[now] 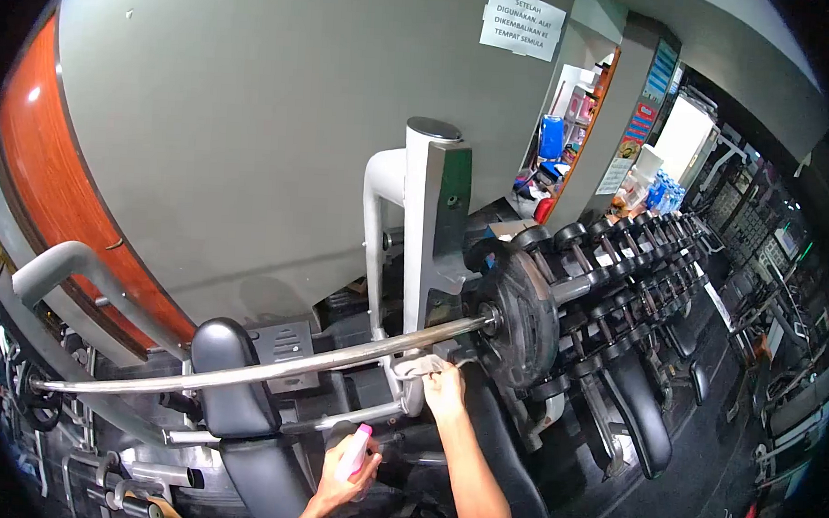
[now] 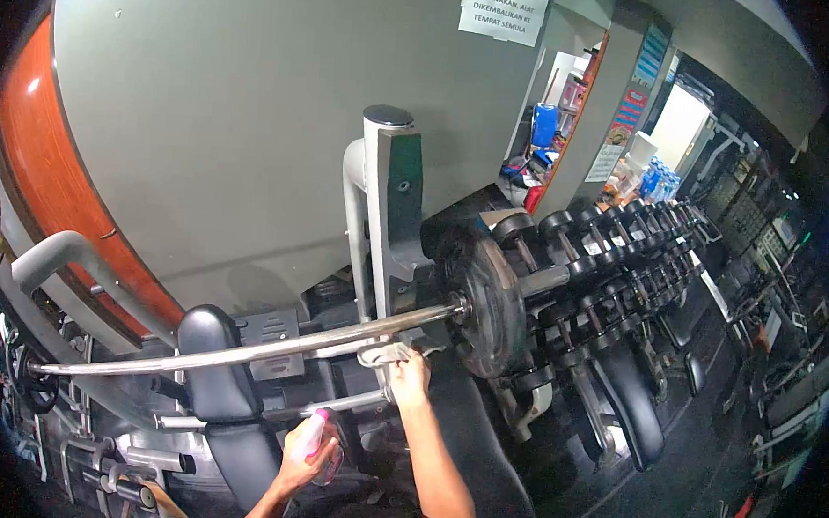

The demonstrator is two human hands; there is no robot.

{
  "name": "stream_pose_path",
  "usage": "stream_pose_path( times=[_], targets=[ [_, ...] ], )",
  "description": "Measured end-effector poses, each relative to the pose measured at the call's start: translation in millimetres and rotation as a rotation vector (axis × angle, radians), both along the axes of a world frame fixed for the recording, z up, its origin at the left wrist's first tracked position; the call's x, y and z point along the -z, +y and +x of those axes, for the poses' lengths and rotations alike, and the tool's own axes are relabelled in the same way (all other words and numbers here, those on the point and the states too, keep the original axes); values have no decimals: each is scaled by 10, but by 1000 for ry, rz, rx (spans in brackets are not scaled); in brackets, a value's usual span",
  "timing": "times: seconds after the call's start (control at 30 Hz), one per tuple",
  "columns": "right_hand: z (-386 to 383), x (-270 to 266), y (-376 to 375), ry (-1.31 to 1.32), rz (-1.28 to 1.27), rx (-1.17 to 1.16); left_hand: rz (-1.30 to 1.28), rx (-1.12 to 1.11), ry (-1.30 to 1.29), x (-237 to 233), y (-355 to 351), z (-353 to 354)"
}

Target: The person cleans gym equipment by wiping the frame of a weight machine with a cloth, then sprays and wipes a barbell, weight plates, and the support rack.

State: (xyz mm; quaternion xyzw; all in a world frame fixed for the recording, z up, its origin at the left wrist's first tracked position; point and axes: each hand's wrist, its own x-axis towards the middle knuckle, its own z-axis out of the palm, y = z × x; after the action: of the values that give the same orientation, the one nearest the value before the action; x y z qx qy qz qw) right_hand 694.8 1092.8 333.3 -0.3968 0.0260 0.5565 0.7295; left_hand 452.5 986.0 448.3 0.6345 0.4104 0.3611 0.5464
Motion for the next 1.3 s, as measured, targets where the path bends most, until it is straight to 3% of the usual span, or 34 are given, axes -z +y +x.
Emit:
stream_pose_path(
  times=[0.07, 0.1, 0.27, 0.37, 0.4, 0.47, 0.5, 0.53, 0.6, 0.73, 0.8, 0.87, 0.93, 1.0, 1.07, 1.13, 1.17, 1.2, 1.27, 1.3],
  targets=[
    [-112, -352, -104, 163, 79, 107, 54, 8, -5, 162, 68, 21],
    [21, -62, -127, 130, 178, 0, 104, 13, -5, 215, 75, 15],
    [93, -137, -367, 209, 215, -2, 193, 73, 0, 25, 140, 135],
    [-41, -516, -645, 37, 216, 314, 116, 109, -3, -31, 169, 178],
    [3, -516, -670, -127, 260, 380, 151, 111, -13, -4, 185, 190],
    [-81, -923, -650, -559, 107, 664, 178, 121, -19, 33, 177, 185],
    [-8, -933, -654, -862, 106, 587, 98, 126, -43, 45, 169, 180],
    [208, -697, -654, -1194, -52, 300, 21, 130, -69, 50, 167, 186],
    [261, -1265, -474, -2056, 39, 61, 95, 132, -42, 28, 171, 194],
    [246, -1426, -163, -2378, 171, -275, 151, 132, 4, -65, 151, 166],
    [211, -1521, -98, -2429, 87, -571, 122, 113, -7, -17, 146, 147],
    [174, -1557, -58, -2436, 209, -662, 94, 101, -32, 27, 146, 173],
    [59, -1526, -49, -2083, 362, -918, 180, 64, 26, 55, 145, 169],
    [-89, -1456, -129, -2230, 353, -885, 137, 68, 29, 54, 143, 150],
    [-49, -1529, -177, -2132, 369, -849, 50, 78, 38, 59, 140, 141],
    [53, -1617, -173, -1559, 415, -890, 81, 56, 17, 130, 154, 140],
    [149, -1490, -128, -1674, 570, -597, 111, 39, 5, 151, 153, 127],
    [196, -1720, -160, -1492, 585, -568, 107, 37, 8, 104, 158, 126],
    [313, -2025, -254, -1508, 326, -399, 195, 48, 106, -31, 173, 133],
    [341, -2143, -285, -1719, 314, -315, 194, 41, 108, -25, 175, 131]
  ],
)
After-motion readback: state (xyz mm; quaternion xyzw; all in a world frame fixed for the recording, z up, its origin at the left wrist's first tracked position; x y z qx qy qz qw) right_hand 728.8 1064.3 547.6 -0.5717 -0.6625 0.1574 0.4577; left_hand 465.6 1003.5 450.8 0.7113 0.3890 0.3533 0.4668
